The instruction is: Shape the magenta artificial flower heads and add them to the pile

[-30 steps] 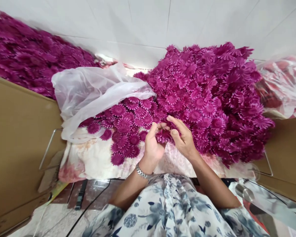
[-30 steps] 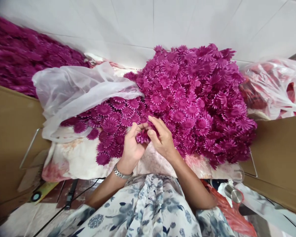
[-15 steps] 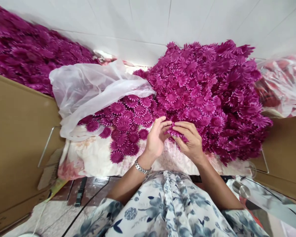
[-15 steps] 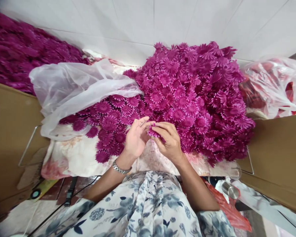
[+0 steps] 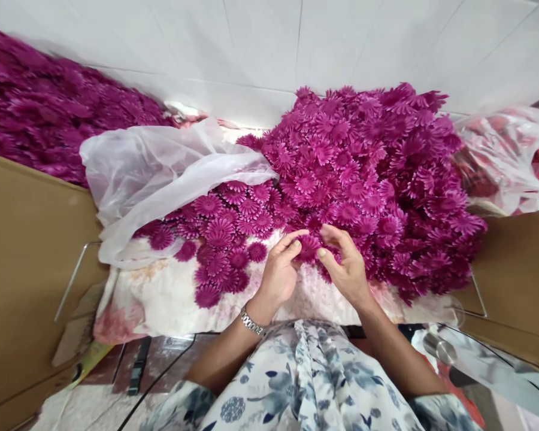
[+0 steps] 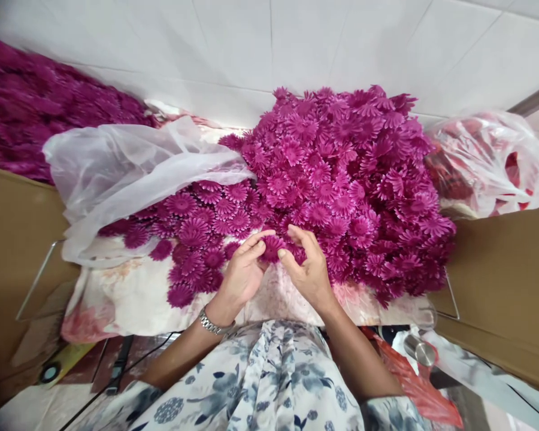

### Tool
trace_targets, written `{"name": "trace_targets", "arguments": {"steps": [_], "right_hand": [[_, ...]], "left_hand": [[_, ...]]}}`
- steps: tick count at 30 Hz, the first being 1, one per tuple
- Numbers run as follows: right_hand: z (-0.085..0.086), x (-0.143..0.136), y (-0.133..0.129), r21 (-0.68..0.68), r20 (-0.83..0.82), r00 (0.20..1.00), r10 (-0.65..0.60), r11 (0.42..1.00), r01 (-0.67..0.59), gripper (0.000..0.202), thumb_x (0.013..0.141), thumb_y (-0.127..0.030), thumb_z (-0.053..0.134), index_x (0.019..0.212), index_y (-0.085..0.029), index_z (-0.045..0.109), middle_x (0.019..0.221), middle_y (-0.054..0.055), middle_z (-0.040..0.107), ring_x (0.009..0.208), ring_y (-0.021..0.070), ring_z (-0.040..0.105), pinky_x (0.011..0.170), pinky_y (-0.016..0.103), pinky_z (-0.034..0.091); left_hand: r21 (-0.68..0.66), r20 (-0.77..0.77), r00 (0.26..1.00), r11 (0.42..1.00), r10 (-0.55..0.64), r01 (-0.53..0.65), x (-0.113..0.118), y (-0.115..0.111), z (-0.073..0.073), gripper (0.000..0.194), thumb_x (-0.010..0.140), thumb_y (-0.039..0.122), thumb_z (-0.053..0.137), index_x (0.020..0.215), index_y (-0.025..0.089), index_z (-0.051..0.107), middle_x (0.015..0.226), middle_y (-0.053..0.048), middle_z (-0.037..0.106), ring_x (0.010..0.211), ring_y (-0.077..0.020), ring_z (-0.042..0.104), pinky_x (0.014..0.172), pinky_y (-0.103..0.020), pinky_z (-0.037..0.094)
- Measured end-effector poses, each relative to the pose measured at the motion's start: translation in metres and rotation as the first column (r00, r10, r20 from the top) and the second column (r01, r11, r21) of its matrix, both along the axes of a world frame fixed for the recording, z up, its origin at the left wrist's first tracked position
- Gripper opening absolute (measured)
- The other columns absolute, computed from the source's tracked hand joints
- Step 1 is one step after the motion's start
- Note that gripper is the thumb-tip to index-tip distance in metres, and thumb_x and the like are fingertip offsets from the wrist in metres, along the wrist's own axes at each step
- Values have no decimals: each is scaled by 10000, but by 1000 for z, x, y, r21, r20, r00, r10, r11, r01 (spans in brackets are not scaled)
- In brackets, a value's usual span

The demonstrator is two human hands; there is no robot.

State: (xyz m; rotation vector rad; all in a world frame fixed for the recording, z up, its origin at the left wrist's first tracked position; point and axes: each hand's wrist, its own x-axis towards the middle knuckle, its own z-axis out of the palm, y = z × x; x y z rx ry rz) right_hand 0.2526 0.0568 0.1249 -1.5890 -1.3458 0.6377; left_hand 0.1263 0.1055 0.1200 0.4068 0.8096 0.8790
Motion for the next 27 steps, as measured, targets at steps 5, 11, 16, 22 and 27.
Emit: {"name": "trace_targets", "arguments": {"steps": [5, 11, 16, 22, 27], "right_hand": [[-8, 0, 1, -166, -372, 927, -51, 986, -13, 176, 757, -331, 623, 861, -193, 586, 746, -12, 605, 631, 94, 553, 614, 234, 484], [-3, 6, -6, -95, -358, 933, -41, 995, 7, 99, 764, -261, 622, 805, -194, 562, 698, -34, 550, 589, 74, 499, 553, 199, 422], [14, 18, -4, -77, -140, 970, 198, 975, -210, 42, 811, -219, 554, 829, -187, 575, 709, -24, 524, 626, 86, 503, 577, 214, 424], [23, 25, -4, 53, 195, 981, 21, 998, -32, 151, 839, -128, 482, 937, -183, 582, 838, 32, 589, 780, 126, 563, 704, 264, 471], [12, 12, -10, 206, 376, 927, -4, 975, -80, 120, 835, -122, 524, 925, -191, 561, 780, 28, 587, 740, 133, 554, 669, 260, 475]], "left_hand": [[134, -136, 991, 991, -1, 19, 2, -9, -2, 284, 701, 202, 658, 983, 212, 692, 1083, -28, 659, 944, -150, 573, 845, -237, 408], [95, -75, 987, 984, -141, 147, 5, -7, -1, 382, 567, 114, 728, 934, 198, 664, 848, -3, 661, 738, -120, 569, 693, -221, 431], [-4, -39, 954, 955, -296, 296, 7, -2, -2, 244, 508, 117, 757, 715, 163, 638, 631, 36, 585, 564, -76, 499, 562, -194, 383], [-9, -74, 991, 994, -114, 113, 16, -3, 3, 220, 519, 167, 772, 696, 170, 642, 622, 47, 593, 587, -69, 510, 610, -186, 399], [32, -148, 988, 999, 42, -38, 28, -6, -1, 168, 565, 163, 750, 697, 163, 646, 647, 41, 626, 592, -70, 529, 601, -189, 406]]}}
